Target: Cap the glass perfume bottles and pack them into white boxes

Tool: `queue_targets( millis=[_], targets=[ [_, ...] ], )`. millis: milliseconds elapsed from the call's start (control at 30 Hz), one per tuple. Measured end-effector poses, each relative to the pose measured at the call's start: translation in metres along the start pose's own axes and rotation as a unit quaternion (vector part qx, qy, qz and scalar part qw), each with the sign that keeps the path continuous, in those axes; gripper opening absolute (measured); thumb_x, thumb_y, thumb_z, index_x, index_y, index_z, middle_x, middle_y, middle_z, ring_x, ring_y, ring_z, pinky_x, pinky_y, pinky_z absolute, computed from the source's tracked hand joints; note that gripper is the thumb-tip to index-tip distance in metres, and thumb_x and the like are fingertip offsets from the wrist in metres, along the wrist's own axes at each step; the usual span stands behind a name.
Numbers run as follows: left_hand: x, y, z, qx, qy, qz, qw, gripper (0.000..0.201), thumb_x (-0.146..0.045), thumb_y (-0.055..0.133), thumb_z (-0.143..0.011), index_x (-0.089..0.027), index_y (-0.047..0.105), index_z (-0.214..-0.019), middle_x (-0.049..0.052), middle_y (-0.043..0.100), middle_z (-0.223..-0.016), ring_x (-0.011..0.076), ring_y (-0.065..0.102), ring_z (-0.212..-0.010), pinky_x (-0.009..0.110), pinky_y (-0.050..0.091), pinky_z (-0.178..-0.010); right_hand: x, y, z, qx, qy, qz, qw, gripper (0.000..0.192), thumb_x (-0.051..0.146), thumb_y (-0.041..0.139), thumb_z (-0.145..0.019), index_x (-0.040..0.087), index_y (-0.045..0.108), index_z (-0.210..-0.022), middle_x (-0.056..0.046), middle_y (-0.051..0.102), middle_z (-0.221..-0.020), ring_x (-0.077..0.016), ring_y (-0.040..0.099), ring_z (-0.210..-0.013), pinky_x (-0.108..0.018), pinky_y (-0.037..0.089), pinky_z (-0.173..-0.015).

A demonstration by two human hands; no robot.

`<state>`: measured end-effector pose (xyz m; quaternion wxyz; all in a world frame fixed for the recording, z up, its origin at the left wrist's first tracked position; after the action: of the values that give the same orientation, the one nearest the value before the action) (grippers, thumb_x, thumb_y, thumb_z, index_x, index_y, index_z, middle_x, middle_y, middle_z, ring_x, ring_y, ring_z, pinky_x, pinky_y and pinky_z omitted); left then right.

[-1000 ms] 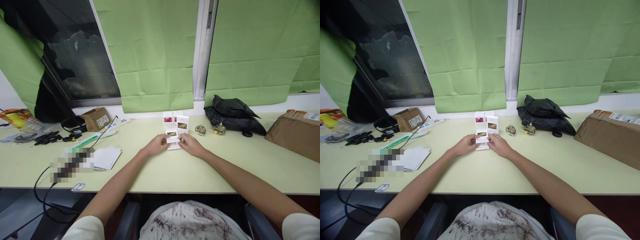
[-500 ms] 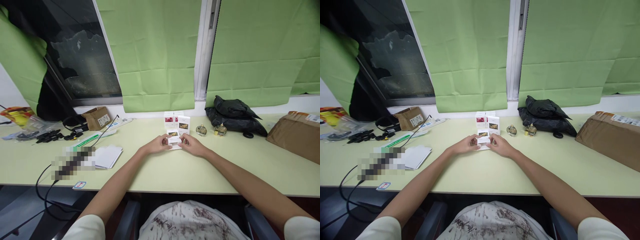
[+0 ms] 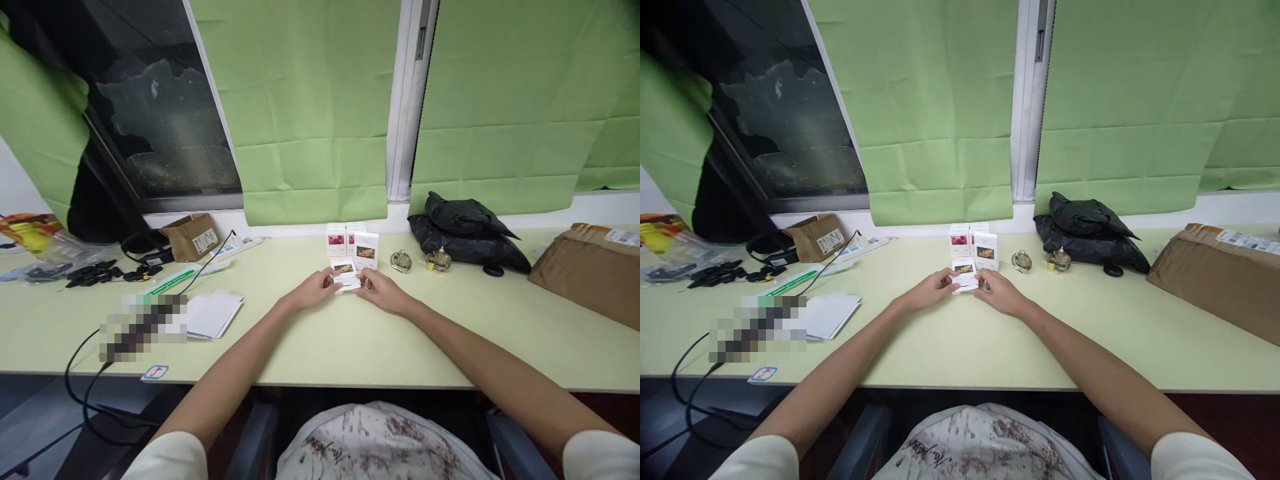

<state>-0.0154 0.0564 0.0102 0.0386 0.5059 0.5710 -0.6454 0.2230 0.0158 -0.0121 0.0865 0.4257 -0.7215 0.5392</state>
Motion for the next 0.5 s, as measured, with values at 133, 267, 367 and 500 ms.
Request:
queue_targets(
  millis=[133, 267, 367, 500],
  targets=[
    [-0.0012, 0.0006, -0.0006, -0.001, 0.003, -0.014, 1.000, 0.057, -0.065, 0.056, -0.095, -0.021, 0.061, -0.130, 0.001, 0.062, -0.085, 0.0184, 0.055, -0.078, 0.031, 0.044, -0.071, -0.0013, 0.0015, -0.0021, -0.014, 0.010, 0.003, 1.000, 0.022, 0.046, 0.058, -0.098, 0.024, 0.059, -0.102, -0.003, 0.069, -0.104, -0.0186, 0.059, -0.082, -0.032, 0.046, -0.074],
    [-0.0011, 0.0005, -0.0012, -0.004, 0.011, -0.028, 1.000, 0.057, -0.066, 0.053, -0.097, -0.022, 0.061, -0.131, 0.002, 0.064, -0.088, 0.0186, 0.056, -0.079, 0.031, 0.044, -0.072, -0.0013, 0.0028, -0.0040, -0.021, 0.005, 0.011, 1.000, 0.018, 0.043, 0.056, -0.100, 0.025, 0.058, -0.100, -0.001, 0.068, -0.097, -0.0185, 0.058, -0.079, -0.031, 0.044, -0.072],
    [-0.0003, 0.0007, -0.0006, 0.004, 0.010, -0.030, 0.999, 0.059, -0.067, 0.056, -0.095, -0.022, 0.060, -0.133, 0.002, 0.065, -0.091, 0.0186, 0.058, -0.080, 0.031, 0.045, -0.072, -0.0002, 0.0030, -0.0046, -0.025, 0.002, 0.016, 1.000, 0.018, 0.042, 0.055, -0.100, 0.025, 0.058, -0.099, -0.001, 0.068, -0.096, -0.0187, 0.058, -0.079, -0.031, 0.043, -0.071],
    [0.0012, 0.0013, -0.0003, 0.010, 0.015, -0.039, 0.999, 0.064, -0.068, 0.064, -0.089, -0.022, 0.058, -0.133, 0.003, 0.066, -0.094, 0.0191, 0.059, -0.081, 0.031, 0.045, -0.072, 0.0013, 0.0025, -0.0047, -0.026, -0.010, 0.020, 0.999, 0.017, 0.040, 0.051, -0.103, 0.025, 0.059, -0.101, -0.003, 0.069, -0.100, -0.0203, 0.060, -0.086, -0.032, 0.044, -0.077]
  ],
)
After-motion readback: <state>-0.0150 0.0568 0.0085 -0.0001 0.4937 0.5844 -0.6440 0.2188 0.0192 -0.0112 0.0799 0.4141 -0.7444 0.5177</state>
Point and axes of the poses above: each hand's wrist, its own z-axis away from the middle knuckle, its own y-axis out of the palm, x = y × z, the point moved 3 cm from there along -z, towards the middle knuckle
